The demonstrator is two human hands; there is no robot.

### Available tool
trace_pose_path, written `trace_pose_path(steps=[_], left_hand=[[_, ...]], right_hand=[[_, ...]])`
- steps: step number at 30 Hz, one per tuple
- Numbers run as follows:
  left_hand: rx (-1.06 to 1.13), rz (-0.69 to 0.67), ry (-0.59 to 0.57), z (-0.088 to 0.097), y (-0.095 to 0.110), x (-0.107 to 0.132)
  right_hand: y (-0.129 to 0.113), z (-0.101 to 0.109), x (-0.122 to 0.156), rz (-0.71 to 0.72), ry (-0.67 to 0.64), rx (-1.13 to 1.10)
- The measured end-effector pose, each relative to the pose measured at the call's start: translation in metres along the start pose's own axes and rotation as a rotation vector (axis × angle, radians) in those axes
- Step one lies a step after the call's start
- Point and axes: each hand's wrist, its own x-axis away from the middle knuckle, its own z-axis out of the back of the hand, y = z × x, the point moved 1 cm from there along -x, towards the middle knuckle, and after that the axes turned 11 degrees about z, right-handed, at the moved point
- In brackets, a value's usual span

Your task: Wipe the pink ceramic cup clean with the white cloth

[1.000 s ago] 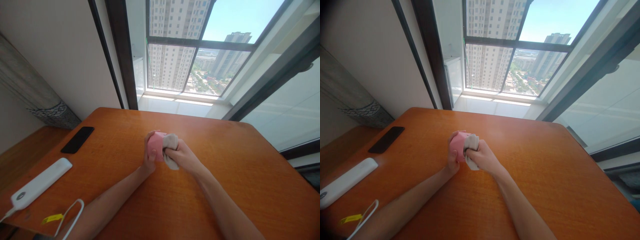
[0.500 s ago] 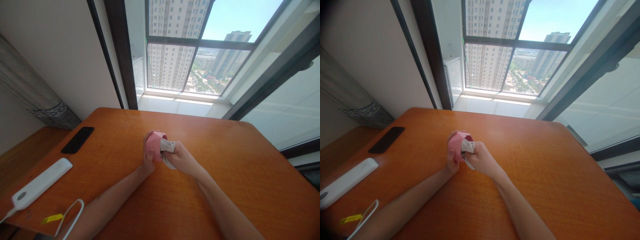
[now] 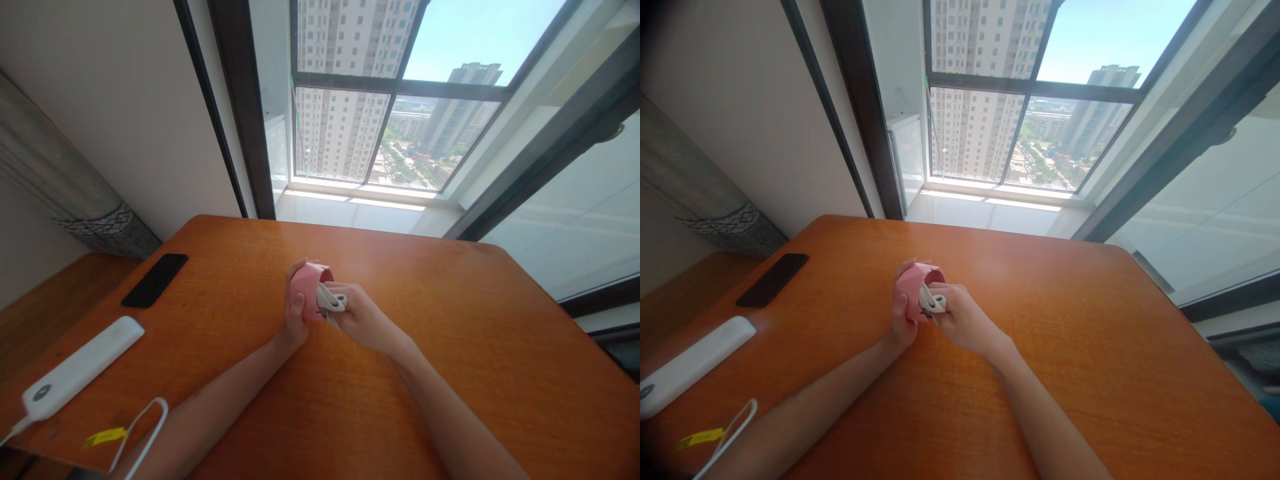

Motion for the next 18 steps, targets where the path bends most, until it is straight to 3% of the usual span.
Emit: trace_pose_path(steps=[1,5,6,10,12,16,18], left_hand=[[-0.002,0.005,-0.001,-0.0001,0.0,0.0],[-0.03,-0.011,-0.01,-0.0005,0.001,0.0015],[-0.028,-0.012,-0.02,-0.0008,0.0014,0.0018],[0.022,0.022,-0.023,-0.001,0.0011,0.0013],[0.025,0.039,-0.004,0.0003,-0.0004,0.0004],[-0.048,0.02,-0.002,0.002,-0.002,0.0002],[-0.045,0.005,-0.019,0.0011,-0.0009,0.0008]], right_hand=[[0.0004,0.0008,0.0,-0.015,0.023,-0.016],[0.0071,-0.0027,-0.0006,-0.243,0.321,-0.289],[0.0078,-0.0036,-0.0005,-0.246,0.334,-0.305],[0.0029,-0.0012,0.0006,-0.005,0.069,-0.006],[0.0004,0.0007,0.0005,0.042,0.003,0.082],[0.0045,-0.0021,-0.0013,-0.213,0.267,-0.217],[0.0075,-0.0047,-0.0008,-0.274,0.354,-0.335]])
